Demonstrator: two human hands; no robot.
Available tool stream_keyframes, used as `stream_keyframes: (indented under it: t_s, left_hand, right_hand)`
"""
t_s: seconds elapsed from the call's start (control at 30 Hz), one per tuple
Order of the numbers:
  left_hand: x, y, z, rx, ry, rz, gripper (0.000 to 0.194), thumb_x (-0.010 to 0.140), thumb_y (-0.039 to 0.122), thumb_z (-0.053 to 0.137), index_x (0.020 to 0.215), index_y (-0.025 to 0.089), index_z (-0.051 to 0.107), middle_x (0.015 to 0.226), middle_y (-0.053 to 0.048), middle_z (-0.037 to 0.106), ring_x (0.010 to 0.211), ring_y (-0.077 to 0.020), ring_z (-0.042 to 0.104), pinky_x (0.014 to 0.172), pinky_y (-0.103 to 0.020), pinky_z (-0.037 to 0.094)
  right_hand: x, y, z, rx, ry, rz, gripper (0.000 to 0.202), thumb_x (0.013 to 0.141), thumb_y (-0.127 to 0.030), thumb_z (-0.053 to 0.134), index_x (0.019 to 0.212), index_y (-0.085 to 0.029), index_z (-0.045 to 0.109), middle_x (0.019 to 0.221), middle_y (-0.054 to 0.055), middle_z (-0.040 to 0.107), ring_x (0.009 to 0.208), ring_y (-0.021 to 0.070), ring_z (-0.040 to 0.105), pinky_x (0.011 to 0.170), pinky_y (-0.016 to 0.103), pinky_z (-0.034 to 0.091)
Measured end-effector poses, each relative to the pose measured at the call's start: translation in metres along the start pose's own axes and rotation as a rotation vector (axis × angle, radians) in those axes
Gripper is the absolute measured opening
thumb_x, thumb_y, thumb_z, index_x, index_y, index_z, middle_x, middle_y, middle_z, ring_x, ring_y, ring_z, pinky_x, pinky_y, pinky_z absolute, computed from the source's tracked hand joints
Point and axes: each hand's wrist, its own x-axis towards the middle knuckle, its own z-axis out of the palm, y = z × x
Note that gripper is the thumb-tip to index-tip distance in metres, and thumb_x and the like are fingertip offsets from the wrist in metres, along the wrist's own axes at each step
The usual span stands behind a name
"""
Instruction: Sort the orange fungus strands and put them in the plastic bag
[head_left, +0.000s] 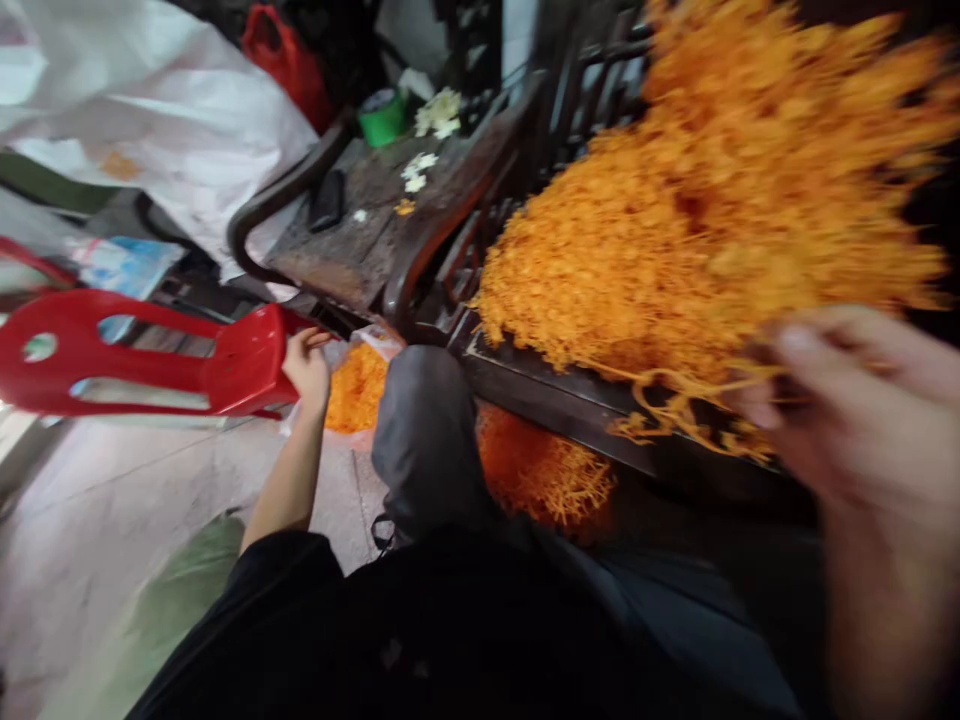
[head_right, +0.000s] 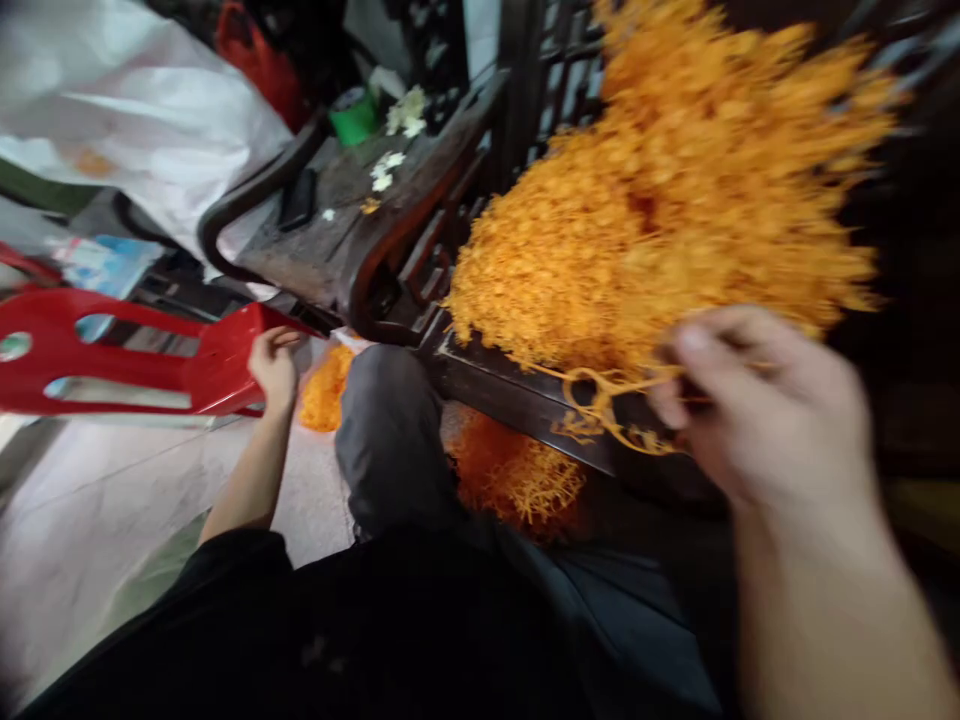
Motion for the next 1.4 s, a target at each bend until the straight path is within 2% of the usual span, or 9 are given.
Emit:
stream_keyframes:
  t_s: [0.07, 0.17, 0.3, 0.43, 0.6, 0.8, 1.03, 1.2, 1.4]
  left_hand:
    - [-0.011, 0.047, 0.0, -0.205, 0.292, 0.275, 0.036, 0.085, 0.012, 0.042, 0.112, 0.013, 0.066, 0.091, -0.006, 0.073, 0.085, -0.0156, 0.072, 0.087, -0.032, 0.059]
    - [-0.038, 0.143, 0.011, -0.479, 0.247, 0.786, 0.025, 0.085, 0.011, 0.051, 0.096, 0.021, 0.071, 0.077, 0.001, 0.071, 0.072, -0.014, 0.069, 0.076, -0.031, 0.058]
    - [-0.069, 0.272, 0.047, -0.495, -0.467, 0.975, 0.055, 0.087, 0.026, 0.074, 0.14, 0.025, 0.059, 0.134, -0.009, 0.07, 0.112, -0.0239, 0.073, 0.086, -0.037, 0.062]
    - [-0.071, 0.337, 0.097, -0.515, -0.926, 0.96, 0.068, 0.087, 0.043, 0.08, 0.148, 0.025, 0.052, 0.144, -0.013, 0.065, 0.123, -0.0283, 0.069, 0.095, -0.04, 0.061]
    - [-0.063, 0.343, 0.13, -0.56, -1.004, 0.879, 0.032, 0.094, 0.04, 0.072, 0.118, 0.017, 0.074, 0.116, -0.011, 0.078, 0.106, -0.0213, 0.073, 0.091, -0.032, 0.059]
    - [-0.073, 0.329, 0.137, -0.663, -1.253, 0.694, 0.065, 0.093, 0.035, 0.075, 0.153, 0.029, 0.051, 0.146, -0.012, 0.065, 0.077, -0.015, 0.073, 0.065, -0.028, 0.06]
    - [-0.068, 0.309, 0.14, -0.392, -0.916, 1.108, 0.066, 0.101, 0.022, 0.058, 0.163, 0.018, 0.035, 0.166, -0.017, 0.043, 0.154, -0.031, 0.044, 0.128, -0.05, 0.039]
    - [-0.076, 0.309, 0.132, -0.307, -1.031, 1.136, 0.082, 0.099, 0.014, 0.051, 0.17, 0.021, 0.011, 0.17, -0.016, 0.036, 0.157, -0.0335, 0.038, 0.129, -0.052, 0.039]
    - [-0.088, 0.314, 0.127, -0.599, -1.192, 0.831, 0.076, 0.093, 0.03, 0.074, 0.157, 0.029, 0.034, 0.133, -0.012, 0.065, 0.106, -0.0251, 0.074, 0.09, -0.039, 0.065]
  right_hand:
    - [0.002, -0.002, 0.01, -0.015, -0.013, 0.057, 0.047, 0.072, -0.06, 0.09, 0.079, -0.02, 0.065, 0.063, 0.002, 0.059, 0.041, 0.011, 0.051, 0.037, 0.028, 0.034]
    - [-0.001, -0.004, 0.014, -0.168, -0.108, -0.032, 0.038, 0.088, -0.054, 0.078, 0.088, -0.02, 0.064, 0.059, 0.0, 0.061, 0.043, 0.0101, 0.051, 0.041, 0.025, 0.037]
    - [-0.004, -0.005, 0.008, -0.338, -0.121, -0.2, 0.022, 0.097, -0.042, 0.068, 0.093, -0.02, 0.063, 0.067, 0.0, 0.064, 0.054, 0.0118, 0.056, 0.052, 0.026, 0.042]
    - [-0.001, -0.006, 0.001, -0.517, -0.083, -0.336, 0.016, 0.1, -0.036, 0.062, 0.097, -0.02, 0.065, 0.072, 0.0, 0.067, 0.062, 0.0141, 0.06, 0.061, 0.029, 0.044]
    - [0.004, -0.009, -0.005, -0.538, -0.065, -0.324, 0.021, 0.101, -0.037, 0.058, 0.09, -0.02, 0.061, 0.071, 0.001, 0.067, 0.061, 0.0143, 0.059, 0.061, 0.029, 0.042]
    - [0.006, 0.0, 0.0, -0.525, -0.05, -0.328, 0.016, 0.101, -0.033, 0.059, 0.091, -0.021, 0.062, 0.075, 0.002, 0.067, 0.058, 0.0136, 0.056, 0.06, 0.03, 0.044]
    - [0.008, 0.002, 0.002, -0.582, 0.005, -0.501, 0.027, 0.097, -0.036, 0.066, 0.118, -0.019, 0.066, 0.14, 0.019, 0.061, 0.132, 0.0338, 0.06, 0.103, 0.052, 0.053]
    - [0.005, 0.003, 0.011, -0.452, -0.034, -0.424, 0.024, 0.1, -0.031, 0.062, 0.118, -0.017, 0.067, 0.105, 0.01, 0.075, 0.096, 0.0226, 0.071, 0.09, 0.041, 0.056]
    - [0.001, 0.01, 0.024, -0.24, -0.005, -0.292, 0.017, 0.099, -0.033, 0.066, 0.106, -0.019, 0.073, 0.085, 0.003, 0.07, 0.071, 0.015, 0.061, 0.066, 0.032, 0.05]
